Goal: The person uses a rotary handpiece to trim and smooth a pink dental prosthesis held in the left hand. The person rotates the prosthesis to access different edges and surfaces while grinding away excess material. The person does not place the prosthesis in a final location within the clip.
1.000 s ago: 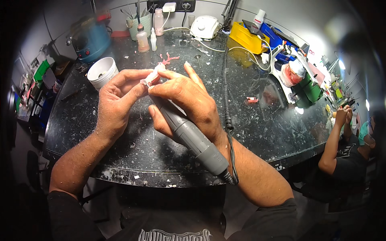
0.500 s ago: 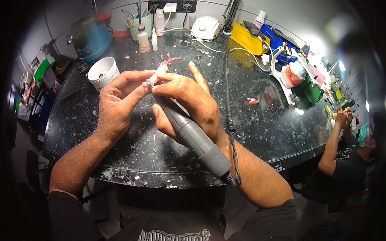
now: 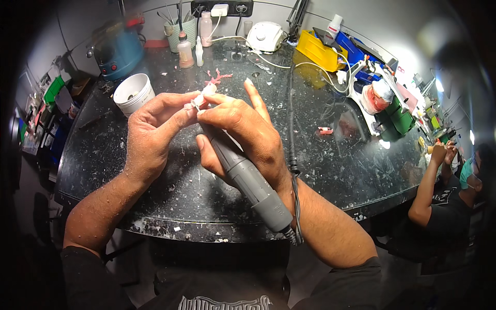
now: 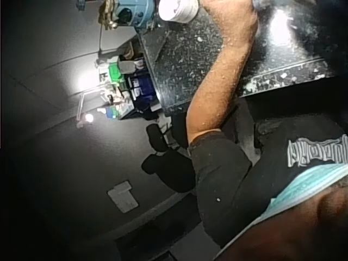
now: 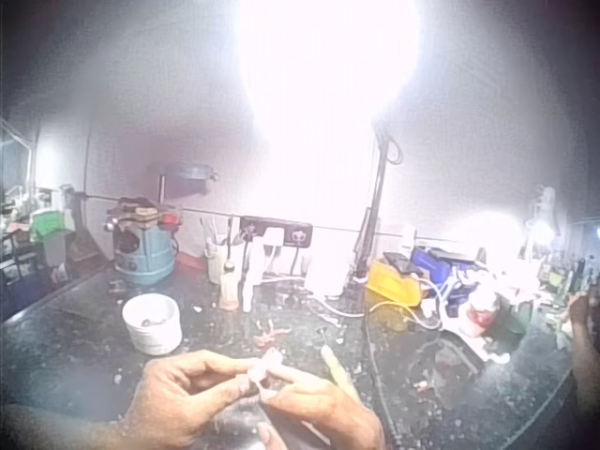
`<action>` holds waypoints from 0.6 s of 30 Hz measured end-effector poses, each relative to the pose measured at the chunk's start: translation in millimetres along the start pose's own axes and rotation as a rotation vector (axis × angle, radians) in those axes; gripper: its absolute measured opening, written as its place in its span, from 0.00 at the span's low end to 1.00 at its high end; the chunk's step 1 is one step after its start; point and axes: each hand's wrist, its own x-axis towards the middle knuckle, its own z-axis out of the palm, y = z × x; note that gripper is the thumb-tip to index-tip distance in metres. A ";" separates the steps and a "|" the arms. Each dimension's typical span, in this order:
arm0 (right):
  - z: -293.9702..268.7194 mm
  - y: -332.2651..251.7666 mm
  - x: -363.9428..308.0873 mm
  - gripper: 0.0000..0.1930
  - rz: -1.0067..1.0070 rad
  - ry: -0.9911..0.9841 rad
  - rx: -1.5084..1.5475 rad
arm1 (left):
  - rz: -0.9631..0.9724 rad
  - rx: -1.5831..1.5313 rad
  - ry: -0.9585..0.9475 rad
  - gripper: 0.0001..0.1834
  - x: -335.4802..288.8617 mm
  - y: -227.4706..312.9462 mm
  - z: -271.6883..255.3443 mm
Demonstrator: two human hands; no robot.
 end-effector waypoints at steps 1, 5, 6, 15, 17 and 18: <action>-0.3 1.3 -0.8 0.19 0.002 -0.002 -0.014 | -0.016 -0.016 0.002 0.12 0.1 0.1 1.3; 2.1 -1.0 -0.3 0.21 0.061 0.020 -0.002 | -0.012 0.031 0.002 0.11 -0.2 -0.3 -1.7; 1.4 -1.5 0.0 0.21 0.054 0.012 0.005 | -0.012 0.030 0.001 0.11 -0.1 -0.2 -0.6; 1.6 -1.6 -1.3 0.20 0.101 0.068 0.036 | -0.037 -0.010 0.006 0.11 0.4 3.0 1.1; 0.0 -2.5 -1.0 0.20 0.087 0.038 0.027 | -0.075 -0.028 0.006 0.11 0.3 1.8 0.7; -0.4 -2.8 -0.3 0.21 0.071 0.009 0.020 | -0.074 -0.027 0.007 0.11 0.5 1.6 -0.1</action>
